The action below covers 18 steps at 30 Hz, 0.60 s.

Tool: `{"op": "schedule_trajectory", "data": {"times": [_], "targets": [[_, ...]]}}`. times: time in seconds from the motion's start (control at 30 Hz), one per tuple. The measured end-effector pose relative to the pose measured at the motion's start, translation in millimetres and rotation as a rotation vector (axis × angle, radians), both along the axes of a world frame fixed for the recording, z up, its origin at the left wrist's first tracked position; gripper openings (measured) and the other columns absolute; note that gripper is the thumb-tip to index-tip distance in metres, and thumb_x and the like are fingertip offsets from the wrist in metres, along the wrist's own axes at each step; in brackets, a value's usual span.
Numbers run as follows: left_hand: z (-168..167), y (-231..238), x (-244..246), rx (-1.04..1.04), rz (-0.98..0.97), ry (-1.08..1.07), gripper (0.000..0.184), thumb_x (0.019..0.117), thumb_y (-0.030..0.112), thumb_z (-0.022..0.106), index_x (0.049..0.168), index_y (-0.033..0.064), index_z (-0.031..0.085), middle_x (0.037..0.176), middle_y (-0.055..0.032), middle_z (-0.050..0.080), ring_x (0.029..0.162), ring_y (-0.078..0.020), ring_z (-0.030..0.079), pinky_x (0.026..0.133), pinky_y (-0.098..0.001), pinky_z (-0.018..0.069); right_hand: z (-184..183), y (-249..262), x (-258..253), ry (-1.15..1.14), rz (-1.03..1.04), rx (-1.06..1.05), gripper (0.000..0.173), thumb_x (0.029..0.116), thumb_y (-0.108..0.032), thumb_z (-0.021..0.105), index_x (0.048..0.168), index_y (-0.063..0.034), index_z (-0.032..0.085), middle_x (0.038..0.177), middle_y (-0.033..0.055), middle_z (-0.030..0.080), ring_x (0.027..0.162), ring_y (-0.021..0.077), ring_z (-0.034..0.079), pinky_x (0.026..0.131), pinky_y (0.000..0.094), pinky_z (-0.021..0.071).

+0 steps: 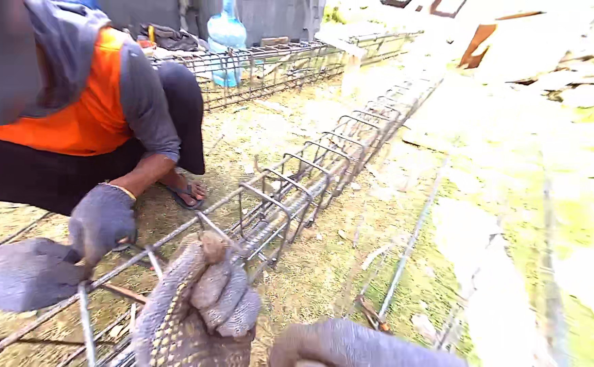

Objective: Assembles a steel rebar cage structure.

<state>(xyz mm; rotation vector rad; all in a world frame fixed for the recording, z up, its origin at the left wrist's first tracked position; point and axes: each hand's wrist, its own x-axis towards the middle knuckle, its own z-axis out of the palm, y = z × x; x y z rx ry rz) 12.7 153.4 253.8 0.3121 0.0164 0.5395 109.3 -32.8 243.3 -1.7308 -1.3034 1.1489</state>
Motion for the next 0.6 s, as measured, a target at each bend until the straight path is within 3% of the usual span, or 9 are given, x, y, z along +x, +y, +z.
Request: {"op": "schedule_trajectory", "data": {"times": [0.03, 0.07, 0.17, 0.23, 0.33, 0.4, 0.47, 0.53, 0.6], "targets": [[2.8, -0.9, -0.2, 0.044, 0.035, 0.021, 0.033, 0.1032, 0.027, 0.054, 0.083, 0.0059, 0.068, 0.054, 0.0053, 0.047, 0.044, -0.0033, 0.048, 0.043, -0.0186, 0.0425, 8.5, 15.8, 9.4, 0.055, 0.052, 0.023, 0.047, 0.1103, -0.044, 0.036, 0.124, -0.0107, 0.067, 0.107, 0.0047, 0.073, 0.095, 0.0154, 0.071, 0.084, 0.0418, 0.0588], [5.3, -1.2, -0.1, 0.112, 0.073, 0.032, 0.032, 0.1035, 0.027, 0.054, 0.083, 0.007, 0.067, 0.054, 0.0059, 0.046, 0.044, -0.0026, 0.047, 0.043, -0.0182, 0.0416, 14.4, 31.6, 13.7, 0.125, 0.056, 0.095, 0.049, 0.111, -0.043, 0.033, 0.121, -0.0086, 0.066, 0.103, 0.005, 0.074, 0.09, 0.0147, 0.071, 0.08, 0.0395, 0.0601], [21.5, 18.4, -4.9, 0.422, 0.145, 0.124, 0.02, 0.1036, 0.029, 0.055, 0.099, 0.0133, 0.068, 0.06, 0.0047, 0.048, 0.051, -0.0045, 0.05, 0.051, -0.0213, 0.0471, 17.8, 75.5, 15.9, 0.391, -0.017, 0.25, 0.051, 0.1116, -0.044, 0.026, 0.113, -0.0089, 0.063, 0.078, 0.0014, 0.065, 0.062, 0.0098, 0.063, 0.055, 0.0281, 0.056], [42.0, 39.9, -9.3, 0.649, 0.137, 0.246, 0.021, 0.1074, 0.032, 0.047, 0.109, 0.0178, 0.063, 0.07, 0.0015, 0.056, 0.059, -0.0077, 0.057, 0.055, -0.023, 0.0517, 13.2, 95.0, 10.3, 0.621, -0.096, 0.299, 0.041, 0.1113, -0.04, 0.033, 0.108, -0.013, 0.064, 0.069, -0.0053, 0.055, 0.051, 0.0042, 0.051, 0.045, 0.0203, 0.0455], [61.9, 52.2, -17.1, 0.87, 0.165, 0.498, 0.029, 0.1102, 0.029, 0.039, 0.121, 0.0149, 0.061, 0.089, -0.0046, 0.069, 0.077, -0.0127, 0.068, 0.064, -0.0265, 0.058, 3.7, 110.2, -12.6, 0.818, -0.237, 0.33, 0.03, 0.1081, -0.031, 0.041, 0.111, -0.0115, 0.064, 0.062, -0.0073, 0.046, 0.044, 0.0032, 0.039, 0.039, 0.0205, 0.037], [63.3, 48.6, -28.4, 0.951, 0.131, 0.63, 0.028, 0.1096, 0.029, 0.041, 0.122, 0.0137, 0.062, 0.091, -0.0048, 0.069, 0.078, -0.0123, 0.066, 0.064, -0.0259, 0.0559, -8.1, 111.2, -34.9, 0.895, -0.227, 0.325, 0.028, 0.1084, -0.03, 0.041, 0.119, -0.0118, 0.06, 0.062, -0.0065, 0.045, 0.044, 0.0049, 0.039, 0.038, 0.0227, 0.0364], [54.2, 48.6, -50.0, 0.912, 0.06, 0.603, 0.025, 0.1073, 0.027, 0.047, 0.119, 0.0108, 0.063, 0.097, -0.0079, 0.069, 0.088, -0.016, 0.066, 0.081, -0.0325, 0.0567, -26.5, 109.0, -54.5, 0.941, -0.108, 0.347, 0.028, 0.1098, -0.03, 0.039, 0.118, -0.0117, 0.058, 0.064, -0.0055, 0.046, 0.045, 0.0054, 0.041, 0.038, 0.0231, 0.0394], [38.3, 50.1, -73.3, 0.821, 0.019, 0.529, 0.022, 0.1042, 0.027, 0.055, 0.113, 0.0107, 0.067, 0.1, -0.0096, 0.07, 0.096, -0.0199, 0.068, 0.093, -0.0389, 0.0547, -40.5, 104.5, -60.4, 0.807, -0.011, 0.349, 0.031, 0.1095, -0.028, 0.038, 0.115, -0.0076, 0.061, 0.069, -0.0016, 0.054, 0.049, 0.0096, 0.048, 0.042, 0.0278, 0.0452], [15.4, 48.2, -92.4, 0.746, 0.051, 0.498, 0.021, 0.1042, 0.026, 0.054, 0.113, 0.0101, 0.065, 0.102, -0.0115, 0.072, 0.102, -0.0245, 0.069, 0.1, -0.0445, 0.0527, -52.8, 97.6, -59.1, 0.652, 0.037, 0.308, 0.034, 0.1096, -0.028, 0.039, 0.116, -0.0073, 0.065, 0.076, 0.0005, 0.06, 0.055, 0.0114, 0.054, 0.049, 0.0303, 0.049]]}}
